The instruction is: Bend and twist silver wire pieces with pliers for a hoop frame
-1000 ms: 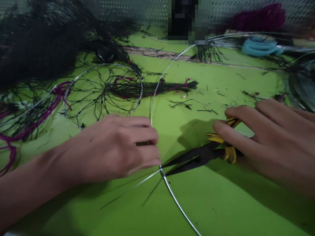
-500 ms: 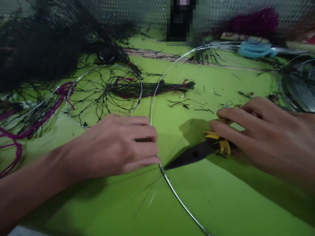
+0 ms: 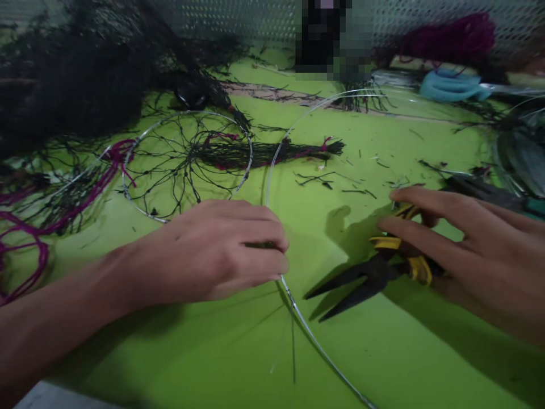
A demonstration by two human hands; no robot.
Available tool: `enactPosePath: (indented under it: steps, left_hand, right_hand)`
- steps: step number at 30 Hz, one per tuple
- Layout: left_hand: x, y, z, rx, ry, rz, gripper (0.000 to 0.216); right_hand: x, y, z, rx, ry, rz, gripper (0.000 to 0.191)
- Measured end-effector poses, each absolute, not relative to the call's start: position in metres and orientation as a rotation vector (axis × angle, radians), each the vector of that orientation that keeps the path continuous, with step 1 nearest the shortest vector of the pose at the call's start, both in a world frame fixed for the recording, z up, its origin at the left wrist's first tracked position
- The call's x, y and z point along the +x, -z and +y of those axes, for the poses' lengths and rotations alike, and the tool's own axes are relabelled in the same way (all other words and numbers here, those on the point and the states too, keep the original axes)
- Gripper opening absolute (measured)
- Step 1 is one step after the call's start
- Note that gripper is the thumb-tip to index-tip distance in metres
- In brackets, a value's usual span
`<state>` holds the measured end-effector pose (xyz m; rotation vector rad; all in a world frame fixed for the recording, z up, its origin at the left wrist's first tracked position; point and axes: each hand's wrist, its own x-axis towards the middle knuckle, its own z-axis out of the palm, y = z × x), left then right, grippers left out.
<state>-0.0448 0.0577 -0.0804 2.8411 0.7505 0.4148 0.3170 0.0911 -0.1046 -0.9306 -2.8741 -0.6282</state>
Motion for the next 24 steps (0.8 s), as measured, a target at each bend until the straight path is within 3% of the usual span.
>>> enactPosePath:
  steps: [13, 24]
  left_hand:
    - [-0.043, 0.085, 0.057, 2.808, -0.45, 0.771, 0.013]
    - [-0.038, 0.086, 0.057, 2.873, -0.484, 0.752, 0.012]
  right_hand:
    - [0.287, 0.1, 0.079, -1.022, 0.617, -2.828, 0.055]
    - [0.279, 0.095, 0.076, -0.946, 0.81, -2.79, 0.056]
